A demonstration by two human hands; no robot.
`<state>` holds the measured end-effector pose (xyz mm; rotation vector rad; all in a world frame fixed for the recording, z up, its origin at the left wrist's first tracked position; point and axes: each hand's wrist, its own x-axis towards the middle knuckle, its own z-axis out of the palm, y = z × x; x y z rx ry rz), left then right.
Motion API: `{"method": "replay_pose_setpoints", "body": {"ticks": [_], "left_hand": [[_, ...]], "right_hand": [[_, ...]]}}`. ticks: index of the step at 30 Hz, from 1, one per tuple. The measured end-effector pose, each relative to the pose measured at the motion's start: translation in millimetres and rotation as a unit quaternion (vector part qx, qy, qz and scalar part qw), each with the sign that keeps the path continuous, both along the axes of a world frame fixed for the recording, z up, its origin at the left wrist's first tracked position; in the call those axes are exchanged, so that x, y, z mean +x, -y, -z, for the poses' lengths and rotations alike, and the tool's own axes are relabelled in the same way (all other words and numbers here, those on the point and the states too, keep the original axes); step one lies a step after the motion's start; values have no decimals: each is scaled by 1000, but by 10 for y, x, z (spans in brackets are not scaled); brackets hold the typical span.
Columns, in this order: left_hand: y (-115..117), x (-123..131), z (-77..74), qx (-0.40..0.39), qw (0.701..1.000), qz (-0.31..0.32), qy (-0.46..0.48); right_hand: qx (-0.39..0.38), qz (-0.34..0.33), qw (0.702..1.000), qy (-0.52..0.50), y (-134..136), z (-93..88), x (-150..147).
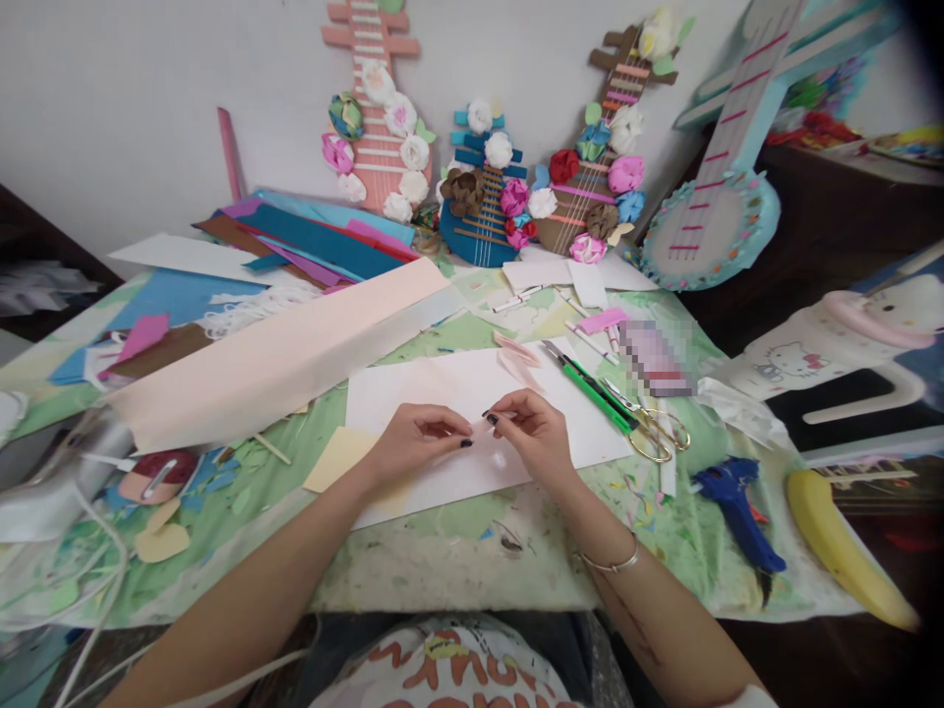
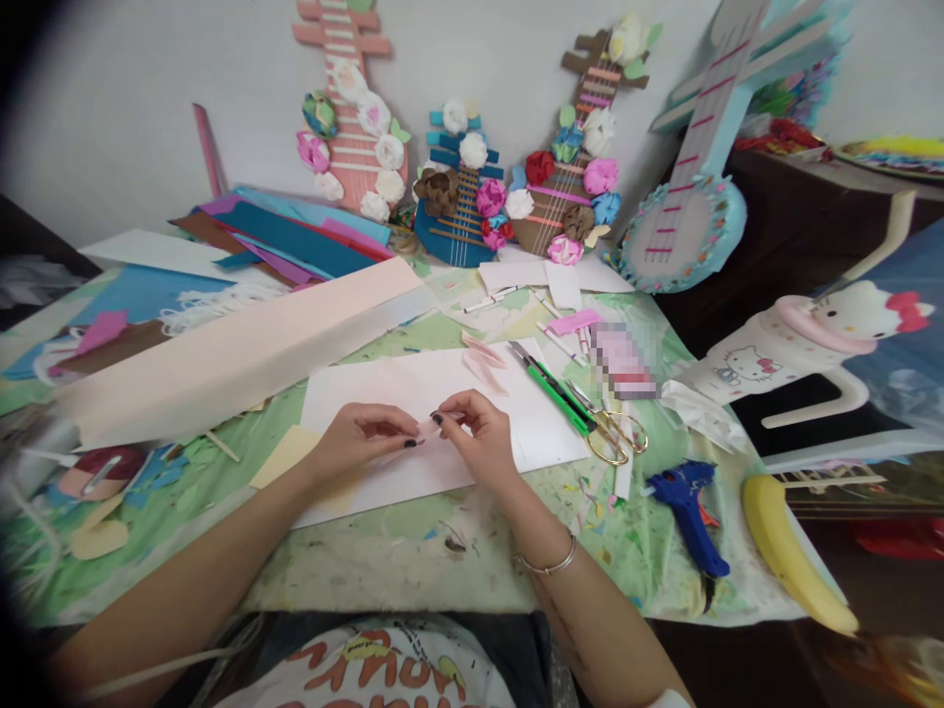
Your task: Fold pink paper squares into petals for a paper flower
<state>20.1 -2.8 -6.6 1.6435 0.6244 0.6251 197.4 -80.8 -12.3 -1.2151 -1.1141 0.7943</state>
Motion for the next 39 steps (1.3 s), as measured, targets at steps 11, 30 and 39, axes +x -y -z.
{"method": "replay_pose_setpoints", "body": {"ticks": [11, 30, 39], "left_hand": [[108, 65, 61, 27, 998, -43, 26], [129, 70, 90, -21, 997, -50, 63], [116, 60, 104, -45, 996, -56, 57]], "right_hand": [[-8, -29, 999, 37, 24, 7, -32], [-27, -45, 997, -61, -15, -3, -10], [-47, -42, 995, -76, -24, 25, 12]]}}
